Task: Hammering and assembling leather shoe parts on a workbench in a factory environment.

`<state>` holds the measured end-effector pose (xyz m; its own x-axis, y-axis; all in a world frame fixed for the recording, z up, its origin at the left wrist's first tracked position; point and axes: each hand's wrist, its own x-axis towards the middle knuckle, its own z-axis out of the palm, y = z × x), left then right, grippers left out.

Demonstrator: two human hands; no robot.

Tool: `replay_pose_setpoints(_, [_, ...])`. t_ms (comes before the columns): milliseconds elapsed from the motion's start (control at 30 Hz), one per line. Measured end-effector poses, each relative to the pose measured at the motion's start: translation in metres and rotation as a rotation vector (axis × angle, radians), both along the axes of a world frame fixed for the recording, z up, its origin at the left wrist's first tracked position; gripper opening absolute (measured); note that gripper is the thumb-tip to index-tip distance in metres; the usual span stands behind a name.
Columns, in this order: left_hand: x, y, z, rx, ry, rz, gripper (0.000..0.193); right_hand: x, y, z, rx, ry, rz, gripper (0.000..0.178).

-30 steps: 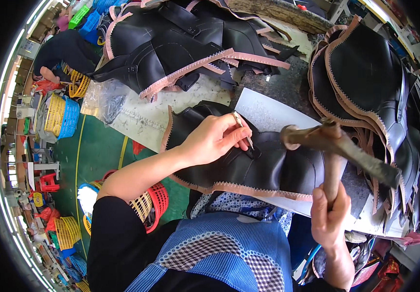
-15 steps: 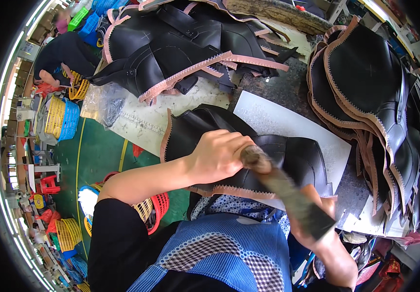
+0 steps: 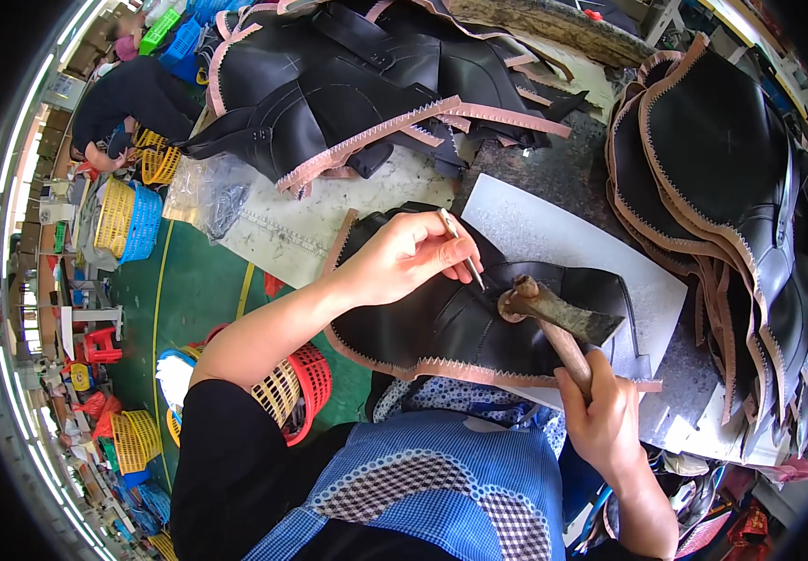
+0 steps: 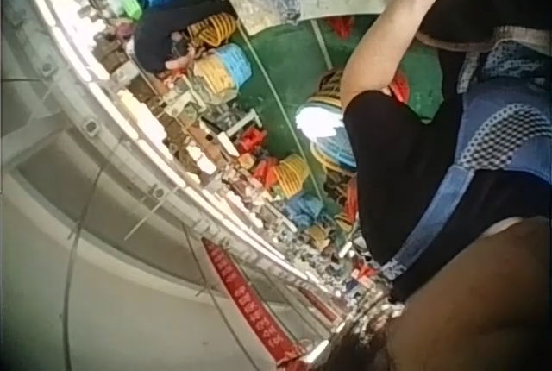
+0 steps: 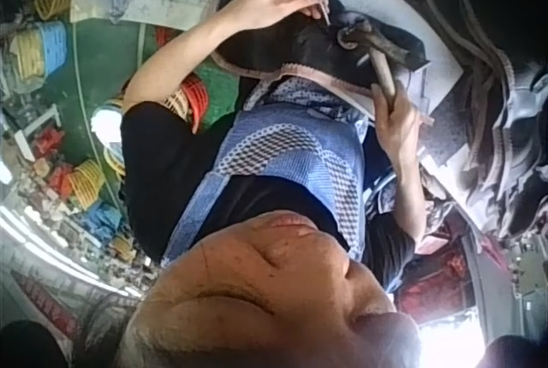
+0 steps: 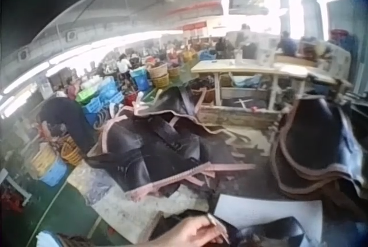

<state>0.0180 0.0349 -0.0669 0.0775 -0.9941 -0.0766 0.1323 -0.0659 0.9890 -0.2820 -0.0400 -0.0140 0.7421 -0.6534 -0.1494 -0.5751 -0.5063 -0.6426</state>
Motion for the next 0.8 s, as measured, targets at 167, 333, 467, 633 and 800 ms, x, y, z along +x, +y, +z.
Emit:
replay_pose_setpoints(167, [0.003, 0.001, 0.001, 0.004, -0.130, -0.065, 0.020, 0.001, 0.000, 0.000, 0.008, 0.004, -0.023, 0.018])
replay_pose_setpoints(333, [0.002, 0.001, 0.003, 0.001, -0.152, -0.057, 0.019, -0.001, 0.000, 0.000, 0.007, 0.017, -0.018, 0.017])
replay_pose_setpoints(467, [0.003, 0.002, 0.002, -0.025, -0.186, -0.074, 0.018, 0.001, -0.003, 0.004, 0.024, 0.025, -0.007, 0.018])
replay_pose_setpoints(633, [-0.001, 0.007, 0.013, -0.270, -0.756, -0.070, 0.008, 0.009, -0.008, 0.023, 0.080, -0.209, -0.141, 0.019])
replay_pose_setpoints(800, [-0.021, 0.008, 0.019, -0.497, -1.096, -0.012, 0.011, -0.027, -0.007, 0.040, 0.026, -0.120, 0.032, 0.011])
